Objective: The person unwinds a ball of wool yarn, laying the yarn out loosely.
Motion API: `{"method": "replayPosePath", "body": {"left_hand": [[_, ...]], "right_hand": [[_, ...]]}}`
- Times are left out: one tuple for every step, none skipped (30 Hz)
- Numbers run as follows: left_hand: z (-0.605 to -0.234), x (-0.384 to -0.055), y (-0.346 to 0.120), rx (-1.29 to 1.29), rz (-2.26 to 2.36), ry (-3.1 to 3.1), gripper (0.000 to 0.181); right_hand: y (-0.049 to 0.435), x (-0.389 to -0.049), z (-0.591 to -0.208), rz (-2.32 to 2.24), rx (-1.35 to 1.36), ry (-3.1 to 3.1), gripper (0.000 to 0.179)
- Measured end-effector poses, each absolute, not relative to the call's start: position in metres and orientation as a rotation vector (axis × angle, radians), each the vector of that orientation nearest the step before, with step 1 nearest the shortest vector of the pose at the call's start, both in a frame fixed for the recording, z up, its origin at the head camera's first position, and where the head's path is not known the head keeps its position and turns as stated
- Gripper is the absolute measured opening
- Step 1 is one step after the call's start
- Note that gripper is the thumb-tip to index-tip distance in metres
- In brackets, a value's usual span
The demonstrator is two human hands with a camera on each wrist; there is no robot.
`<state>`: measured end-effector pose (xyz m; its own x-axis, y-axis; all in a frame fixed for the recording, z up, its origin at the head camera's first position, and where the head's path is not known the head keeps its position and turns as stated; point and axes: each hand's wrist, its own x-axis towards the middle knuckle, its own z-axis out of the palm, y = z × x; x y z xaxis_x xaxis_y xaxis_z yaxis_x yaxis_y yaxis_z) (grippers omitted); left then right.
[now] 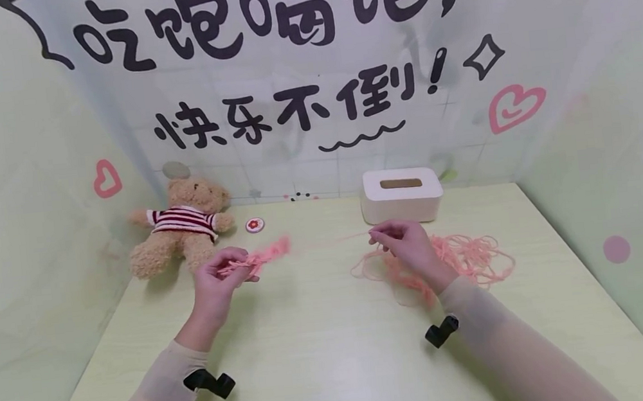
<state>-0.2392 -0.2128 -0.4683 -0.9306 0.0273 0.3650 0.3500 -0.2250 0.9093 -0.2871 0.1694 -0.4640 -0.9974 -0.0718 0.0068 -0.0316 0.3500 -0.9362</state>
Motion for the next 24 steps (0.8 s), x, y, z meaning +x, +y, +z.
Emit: {"method": "replayPosePath", "body": {"left_hand": [[-0.468,-0.239,-0.215,-0.442,-2.256,-1.802,0.028],[-0.468,-0.239,-0.216,-0.436,-2.248,-1.803,0.028],[-0.467,-0.239,-0.218,-0.436,-2.245,-1.799,0.028],[-0.467,-0.239,-0.22,-0.435,-2.244,-1.798,0.029],[-0.467,-0.239,-0.222,-0.435,-2.242,-1.796,0.029],[-0.467,-0.239,-0.224,-0.437,-2.238,-1.79,0.03],[-0.466,-0.239,-0.226,-0.441,-2.237,-1.789,0.031],[-0.466,-0.239,-0.227,-0.439,-2.238,-1.782,0.031],[-0.466,-0.239,-0.229,-0.437,-2.24,-1.775,0.031],[-0.466,-0.238,-0.23,-0.43,-2.237,-1.766,0.031],[-0.466,-0.238,-0.232,-0.422,-2.236,-1.758,0.031],[-0.466,-0.238,-0.234,-0.408,-2.232,-1.753,0.03],[-0.466,-0.237,-0.236,-0.389,-2.225,-1.756,0.029],[-0.465,-0.237,-0.238,-0.364,-2.218,-1.756,0.028],[-0.464,-0.238,-0.24,-0.344,-2.214,-1.756,0.027],[-0.463,-0.238,-0.241,-0.323,-2.211,-1.755,0.026],[-0.462,-0.238,-0.243,-0.298,-2.21,-1.751,0.024],[-0.461,-0.238,-0.244,-0.275,-2.206,-1.752,0.023],[-0.46,-0.239,-0.246,-0.258,-2.204,-1.747,0.022],[-0.459,-0.239,-0.247,-0.247,-2.204,-1.739,0.021],[-0.458,-0.239,-0.248,-0.237,-2.202,-1.733,0.02],[-0.458,-0.239,-0.248,-0.23,-2.2,-1.726,0.019],[-0.457,-0.239,-0.248,-0.228,-2.199,-1.72,0.019],[-0.458,-0.239,-0.248,-0.233,-2.203,-1.714,0.019]], "right_hand": [[0.174,-0.289,-0.466,-1.764,-0.071,2.55,0.032],[0.179,-0.291,-0.468,-1.762,-0.046,2.538,0.035],[0.184,-0.293,-0.47,-1.76,-0.024,2.532,0.036],[0.188,-0.295,-0.472,-1.755,0.0,2.532,0.037],[0.192,-0.296,-0.473,-1.743,0.026,2.536,0.037],[0.197,-0.298,-0.475,-1.732,0.042,2.544,0.038],[0.2,-0.299,-0.476,-1.732,0.06,2.541,0.038],[0.203,-0.3,-0.477,-1.737,0.081,2.537,0.039],[0.206,-0.3,-0.477,-1.751,0.109,2.528,0.039],[0.208,-0.3,-0.477,-1.772,0.142,2.508,0.039],[0.211,-0.301,-0.477,-1.782,0.17,2.501,0.039],[0.213,-0.301,-0.477,-1.807,0.201,2.478,0.039],[0.215,-0.302,-0.476,-1.807,0.225,2.477,0.038],[0.218,-0.302,-0.476,-1.804,0.246,2.478,0.038],[0.221,-0.303,-0.475,-1.784,0.26,2.494,0.038],[0.224,-0.304,-0.474,-1.758,0.268,2.518,0.037],[0.227,-0.305,-0.474,-1.72,0.26,2.561,0.037],[0.23,-0.307,-0.474,-1.7,0.258,2.585,0.037],[0.233,-0.308,-0.473,-1.663,0.252,2.624,0.036],[0.236,-0.309,-0.474,-1.65,0.253,2.641,0.036],[0.239,-0.31,-0.474,-1.63,0.251,2.664,0.035],[0.24,-0.311,-0.475,-1.623,0.249,2.675,0.035],[0.241,-0.312,-0.476,-1.608,0.238,2.688,0.034],[0.24,-0.311,-0.476,-1.594,0.237,2.682,0.033]]}}
